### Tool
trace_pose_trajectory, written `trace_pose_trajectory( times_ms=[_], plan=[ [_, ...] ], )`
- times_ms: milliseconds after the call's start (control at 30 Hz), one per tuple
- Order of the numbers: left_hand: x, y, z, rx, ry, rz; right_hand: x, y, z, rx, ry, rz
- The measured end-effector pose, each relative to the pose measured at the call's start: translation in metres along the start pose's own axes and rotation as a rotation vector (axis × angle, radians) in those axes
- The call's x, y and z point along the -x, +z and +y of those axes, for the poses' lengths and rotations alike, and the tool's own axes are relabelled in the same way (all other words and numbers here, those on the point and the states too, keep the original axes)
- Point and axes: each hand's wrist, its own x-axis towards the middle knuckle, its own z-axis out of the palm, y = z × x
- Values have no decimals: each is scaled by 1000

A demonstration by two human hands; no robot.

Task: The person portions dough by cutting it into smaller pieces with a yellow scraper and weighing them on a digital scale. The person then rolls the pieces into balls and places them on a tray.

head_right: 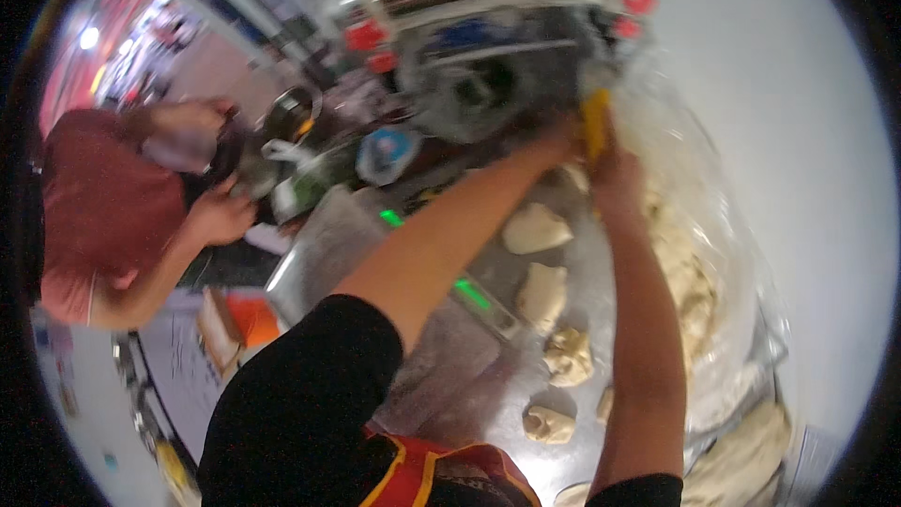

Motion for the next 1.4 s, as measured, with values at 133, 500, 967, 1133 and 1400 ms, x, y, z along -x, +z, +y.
trace_pose_trajectory(
  times_ms=[133,500,967,1133,1400],
  plan=[
    [13,11,-2,-281,-216,317,-21,30,-5,166,3,23],
    [138,-50,134,-88,37,358,83,-79,-39,-120,156,-17],
    [387,-172,149,85,-169,-227,338,-159,-96,-393,286,357],
    [405,-162,122,137,-118,-146,365,-158,-131,-457,315,303],
    [413,-165,148,-163,9,-63,387,-158,-189,-572,249,399]
  ],
)
